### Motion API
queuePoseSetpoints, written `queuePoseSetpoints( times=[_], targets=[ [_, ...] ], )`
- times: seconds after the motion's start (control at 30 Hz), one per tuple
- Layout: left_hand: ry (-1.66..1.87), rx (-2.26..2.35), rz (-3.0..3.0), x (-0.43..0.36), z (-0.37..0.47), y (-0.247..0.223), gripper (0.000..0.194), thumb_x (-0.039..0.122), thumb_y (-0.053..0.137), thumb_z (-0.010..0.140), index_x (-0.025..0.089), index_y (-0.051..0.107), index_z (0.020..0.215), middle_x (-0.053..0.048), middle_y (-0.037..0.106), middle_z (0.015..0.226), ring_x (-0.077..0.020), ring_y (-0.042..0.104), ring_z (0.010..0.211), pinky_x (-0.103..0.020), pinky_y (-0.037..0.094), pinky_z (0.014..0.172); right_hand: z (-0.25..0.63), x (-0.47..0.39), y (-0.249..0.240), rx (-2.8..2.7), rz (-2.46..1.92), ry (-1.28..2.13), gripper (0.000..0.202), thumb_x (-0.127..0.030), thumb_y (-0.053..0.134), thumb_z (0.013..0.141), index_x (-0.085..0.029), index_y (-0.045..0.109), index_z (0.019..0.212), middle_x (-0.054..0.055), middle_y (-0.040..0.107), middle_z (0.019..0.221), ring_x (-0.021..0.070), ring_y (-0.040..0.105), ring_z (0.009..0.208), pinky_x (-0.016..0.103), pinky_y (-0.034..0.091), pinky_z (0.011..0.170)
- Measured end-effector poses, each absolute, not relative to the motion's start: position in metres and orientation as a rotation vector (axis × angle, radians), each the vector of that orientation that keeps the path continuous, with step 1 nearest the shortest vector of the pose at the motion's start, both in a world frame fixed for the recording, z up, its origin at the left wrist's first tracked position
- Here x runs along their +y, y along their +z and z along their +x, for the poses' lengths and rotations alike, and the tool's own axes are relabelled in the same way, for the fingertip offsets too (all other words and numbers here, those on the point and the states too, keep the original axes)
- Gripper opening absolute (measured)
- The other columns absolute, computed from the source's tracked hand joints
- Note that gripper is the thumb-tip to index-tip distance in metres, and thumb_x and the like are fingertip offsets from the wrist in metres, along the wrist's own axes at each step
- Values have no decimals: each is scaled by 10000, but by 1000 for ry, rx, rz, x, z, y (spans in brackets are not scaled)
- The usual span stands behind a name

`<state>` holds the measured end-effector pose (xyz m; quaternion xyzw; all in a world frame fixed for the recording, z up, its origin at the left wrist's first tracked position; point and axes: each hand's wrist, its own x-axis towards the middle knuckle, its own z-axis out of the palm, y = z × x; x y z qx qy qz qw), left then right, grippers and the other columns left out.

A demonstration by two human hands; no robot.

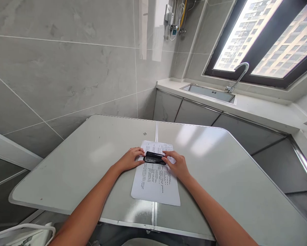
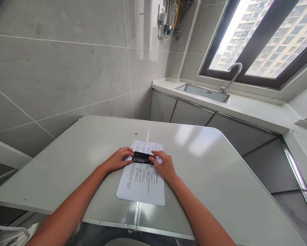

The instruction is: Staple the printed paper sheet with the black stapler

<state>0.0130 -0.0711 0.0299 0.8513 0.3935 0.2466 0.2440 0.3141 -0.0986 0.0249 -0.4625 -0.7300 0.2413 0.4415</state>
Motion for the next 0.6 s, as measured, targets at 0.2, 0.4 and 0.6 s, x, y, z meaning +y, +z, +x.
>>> queuePoseSetpoints(
  times=[0.2, 0.4, 0.6],
  targets=[
    [730, 1045, 2250, -70, 14, 27, 188, 376, 754, 877, 241, 770, 1008, -77, 700, 1235, -270, 645, 1195, -418, 466, 1094, 326, -96, 25, -1901, -1080, 521, 278, -326, 594, 995, -268, 762, 781, 47, 797, 1047, 246, 721, 995, 419, 585, 854],
    [747, 1032, 2216, -70, 13, 27, 211, 353, 774, 854, 249, 780, 1038, -88, 703, 1239, -286, 645, 1196, -426, 468, 1090, 322, -99, 31, -1916, -1149, 557, 321, -349, 559, 1002, -244, 697, 731, 60, 780, 1026, 243, 697, 1000, 434, 564, 894],
    [718, 1063, 2245, -71, 13, 31, 205, 370, 763, 865, 252, 766, 1033, -80, 706, 1251, -292, 640, 1214, -430, 455, 1097, 297, -92, 34, -2036, -1179, 665, 416, -369, 742, 879, -249, 656, 1268, 84, 714, 1244, 261, 667, 1127, 442, 548, 953]
  ],
)
